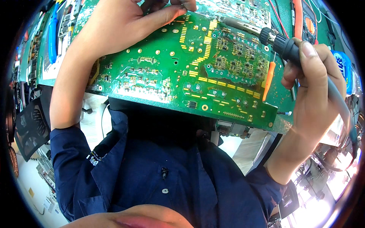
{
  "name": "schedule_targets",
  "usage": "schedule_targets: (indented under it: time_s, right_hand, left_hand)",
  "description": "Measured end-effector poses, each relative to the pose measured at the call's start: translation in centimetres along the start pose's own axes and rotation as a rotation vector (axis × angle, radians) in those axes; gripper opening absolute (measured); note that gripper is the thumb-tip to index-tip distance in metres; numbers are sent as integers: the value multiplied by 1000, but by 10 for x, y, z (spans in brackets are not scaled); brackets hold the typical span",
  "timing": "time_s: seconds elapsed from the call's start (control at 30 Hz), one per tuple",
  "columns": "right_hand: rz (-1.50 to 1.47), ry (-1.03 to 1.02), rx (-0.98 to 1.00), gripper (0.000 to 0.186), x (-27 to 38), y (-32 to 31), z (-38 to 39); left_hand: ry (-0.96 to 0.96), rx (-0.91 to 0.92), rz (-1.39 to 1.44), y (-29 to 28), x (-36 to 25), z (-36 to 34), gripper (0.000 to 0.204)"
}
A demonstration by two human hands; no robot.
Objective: The person uses a soldering iron and a desoldering pump to manipulate components on a large green circuit board at a repair bench.
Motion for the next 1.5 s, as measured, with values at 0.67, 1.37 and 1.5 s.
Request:
schedule_targets:
  time_s: [0.67,1.37,1.5]
  right_hand:
    - [36,-44,32,33,-4,-5,-3]
    - [-50,-39,108,33,-11,-11,-8]
    - [-37,-81,113,30,-10,-9,-7]
  left_hand:
    - [-49,-20,116,3,1,0,11]
    - [-42,2,88,3,-1,-2,10]
    - [-15,-15,97,3,0,-1,10]
Point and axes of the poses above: each hand's wrist, its own z-axis away from the middle knuckle, its own y-axis out of the palm, x = y × z, the point moved 1 cm from there along -z, towards the middle knuckle, and after that the axes turned 2 degrees about -y, right-handed, at the moved point
